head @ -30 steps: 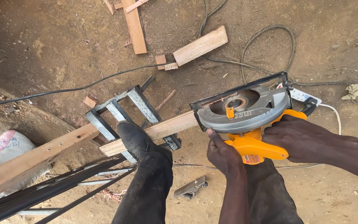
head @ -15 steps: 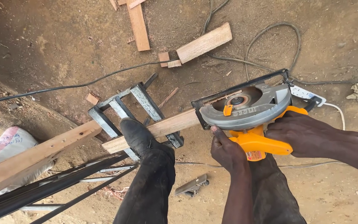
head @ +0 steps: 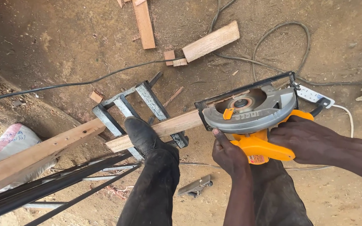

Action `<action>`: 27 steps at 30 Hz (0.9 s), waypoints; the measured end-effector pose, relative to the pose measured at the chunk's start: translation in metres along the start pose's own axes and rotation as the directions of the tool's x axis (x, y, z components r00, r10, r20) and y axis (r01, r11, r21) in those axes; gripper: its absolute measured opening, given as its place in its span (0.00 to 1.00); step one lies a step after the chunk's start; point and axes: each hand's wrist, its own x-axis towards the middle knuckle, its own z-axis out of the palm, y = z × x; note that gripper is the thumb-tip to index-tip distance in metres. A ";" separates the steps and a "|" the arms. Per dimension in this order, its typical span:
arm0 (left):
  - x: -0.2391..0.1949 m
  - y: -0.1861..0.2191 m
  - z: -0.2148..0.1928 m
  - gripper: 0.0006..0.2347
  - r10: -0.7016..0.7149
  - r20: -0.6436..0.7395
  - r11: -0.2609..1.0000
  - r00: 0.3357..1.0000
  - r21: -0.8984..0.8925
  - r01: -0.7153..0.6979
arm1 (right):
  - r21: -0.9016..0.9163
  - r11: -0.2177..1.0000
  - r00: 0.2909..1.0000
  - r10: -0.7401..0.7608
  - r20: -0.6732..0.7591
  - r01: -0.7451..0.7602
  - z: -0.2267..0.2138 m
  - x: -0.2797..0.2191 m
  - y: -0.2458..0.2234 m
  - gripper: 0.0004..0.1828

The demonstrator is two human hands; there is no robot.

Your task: Marking a wooden plank with a pencil and then cutting it to size using a circular saw on the ground.

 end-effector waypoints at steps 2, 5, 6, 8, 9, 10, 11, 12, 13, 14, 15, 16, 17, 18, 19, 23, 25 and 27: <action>-0.001 0.001 -0.001 0.25 -0.016 -0.002 0.999 1.000 0.038 0.016 | 0.012 1.000 0.999 0.022 0.043 -0.022 0.000 -0.001 0.000 0.21; -0.004 0.006 -0.002 0.25 -0.025 -0.001 0.998 1.000 0.051 0.025 | 0.024 1.000 0.999 0.012 0.038 -0.013 0.002 0.001 0.002 0.20; -0.005 0.006 -0.002 0.25 -0.028 -0.003 0.998 1.000 0.052 0.028 | 0.026 1.000 0.999 0.011 0.041 -0.012 0.003 0.000 0.002 0.20; -0.005 0.007 -0.002 0.24 -0.049 -0.006 0.999 0.999 0.024 0.049 | 0.009 1.000 1.000 -0.004 0.028 0.004 0.005 0.002 0.005 0.15; -0.003 0.006 -0.001 0.24 -0.047 -0.008 0.999 0.999 0.022 0.048 | 0.008 1.000 1.000 -0.006 0.028 0.006 0.005 0.002 0.005 0.15; -0.001 0.004 -0.001 0.24 -0.024 0.002 1.000 1.000 0.013 0.024 | 0.011 1.000 0.999 -0.007 0.032 0.007 0.004 0.003 0.006 0.15; 0.000 0.002 -0.002 0.25 -0.003 0.009 1.000 1.000 0.004 0.003 | 0.017 1.000 0.999 -0.010 0.039 0.009 0.005 0.003 0.005 0.15; -0.001 0.004 -0.002 0.25 -0.005 0.004 1.000 1.000 0.005 0.005 | 0.020 1.000 0.999 -0.013 0.041 0.012 0.005 0.004 0.005 0.15; -0.002 0.006 -0.002 0.24 -0.014 0.002 1.000 1.000 0.005 0.014 | 0.022 1.000 0.999 -0.003 0.047 0.002 0.005 0.004 0.005 0.14; -0.003 0.008 -0.002 0.24 -0.023 -0.001 1.000 1.000 0.006 0.023 | 0.024 1.000 0.999 0.007 0.053 -0.009 0.005 0.005 0.005 0.13; -0.003 0.009 -0.002 0.24 -0.023 -0.002 1.000 1.000 0.004 0.023 | 0.022 1.000 0.999 0.006 0.054 -0.007 0.004 0.005 0.005 0.13; -0.004 0.010 -0.002 0.23 -0.039 0.003 0.999 0.999 -0.009 0.039 | 0.019 1.000 0.999 -0.016 0.037 0.015 0.004 0.005 0.006 0.14; -0.005 0.011 -0.002 0.23 -0.055 0.008 0.998 0.998 -0.021 0.055 | 0.017 0.999 0.999 -0.038 0.021 0.038 0.003 0.005 0.006 0.15; -0.003 0.010 -0.002 0.23 -0.055 0.007 0.998 0.998 -0.023 0.055 | 0.016 0.999 0.999 -0.040 0.021 0.040 0.004 0.005 0.007 0.15; -0.002 0.008 -0.002 0.23 -0.055 0.005 0.998 0.998 -0.022 0.055 | 0.022 0.999 0.999 -0.027 0.033 0.026 0.005 0.005 0.007 0.14; -0.008 0.017 -0.005 0.21 -0.080 0.024 0.996 0.997 -0.037 0.080 | 0.023 0.999 0.999 -0.028 0.038 0.027 0.003 0.006 0.004 0.15; -0.004 0.012 -0.005 0.22 -0.070 0.014 0.997 0.997 -0.042 0.071 | 0.020 1.000 0.999 -0.025 0.044 0.024 0.006 0.007 0.005 0.13; -0.003 0.012 -0.006 0.22 -0.057 0.002 0.997 0.998 -0.048 0.057 | 0.015 1.000 0.999 -0.025 0.046 0.024 0.008 0.007 0.005 0.11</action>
